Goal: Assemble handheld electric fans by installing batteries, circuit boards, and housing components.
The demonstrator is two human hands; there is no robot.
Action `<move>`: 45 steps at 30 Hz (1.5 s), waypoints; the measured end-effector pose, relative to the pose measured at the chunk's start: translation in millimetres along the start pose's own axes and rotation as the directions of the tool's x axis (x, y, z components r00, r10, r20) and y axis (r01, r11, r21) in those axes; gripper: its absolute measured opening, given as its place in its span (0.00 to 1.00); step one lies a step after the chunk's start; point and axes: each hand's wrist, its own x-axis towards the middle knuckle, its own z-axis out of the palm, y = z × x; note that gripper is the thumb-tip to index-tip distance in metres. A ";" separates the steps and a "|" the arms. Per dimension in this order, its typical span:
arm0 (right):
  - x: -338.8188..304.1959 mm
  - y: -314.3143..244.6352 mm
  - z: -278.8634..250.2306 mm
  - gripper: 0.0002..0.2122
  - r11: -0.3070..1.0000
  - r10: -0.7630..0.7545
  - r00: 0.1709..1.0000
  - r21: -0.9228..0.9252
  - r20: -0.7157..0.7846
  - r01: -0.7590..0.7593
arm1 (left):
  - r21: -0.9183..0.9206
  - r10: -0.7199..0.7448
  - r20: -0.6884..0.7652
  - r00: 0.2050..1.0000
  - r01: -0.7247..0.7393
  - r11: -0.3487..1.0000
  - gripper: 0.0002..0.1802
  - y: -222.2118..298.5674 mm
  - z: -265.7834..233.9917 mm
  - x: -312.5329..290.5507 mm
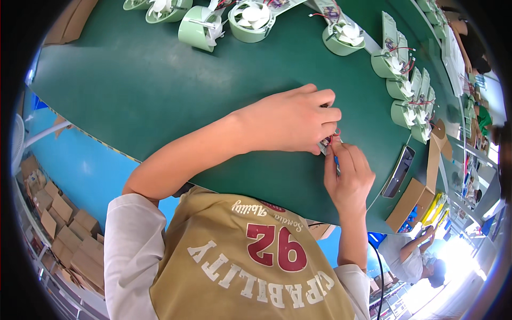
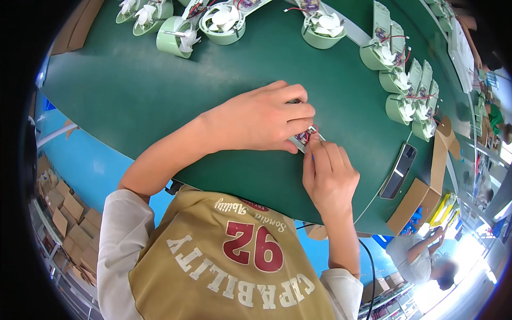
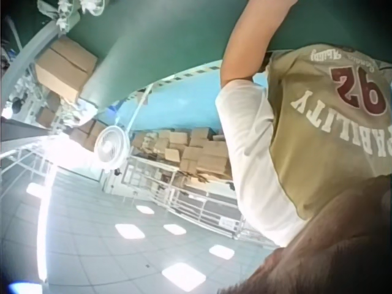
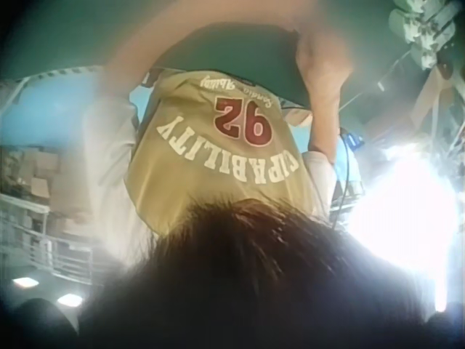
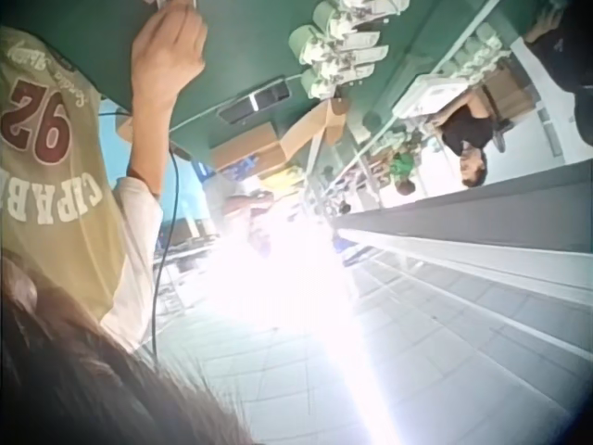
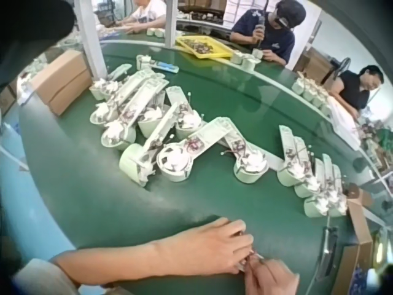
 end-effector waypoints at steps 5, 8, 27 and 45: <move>-5.0 9.1 -23.7 0.17 0.870 0.127 0.950 0.428 0.284 -0.244 | -0.026 0.017 -0.009 1.000 -0.017 1.000 0.25 -1.0 -3.2 -2.4; -12.9 3.8 -37.9 0.22 0.849 0.158 0.942 0.446 0.296 -0.283 | -0.022 0.025 0.007 1.000 -0.025 0.999 0.25 -0.3 -6.2 -1.4; -21.5 -2.3 -15.4 0.14 0.964 0.184 0.982 0.188 0.049 -0.190 | -0.056 0.021 -0.013 1.000 -0.021 0.998 0.24 -1.6 -4.8 -1.4; -12.5 2.2 -20.4 0.12 0.920 0.328 0.930 0.169 0.168 -0.355 | -0.070 0.048 -0.050 0.998 -0.051 0.996 0.21 -4.0 -2.5 0.3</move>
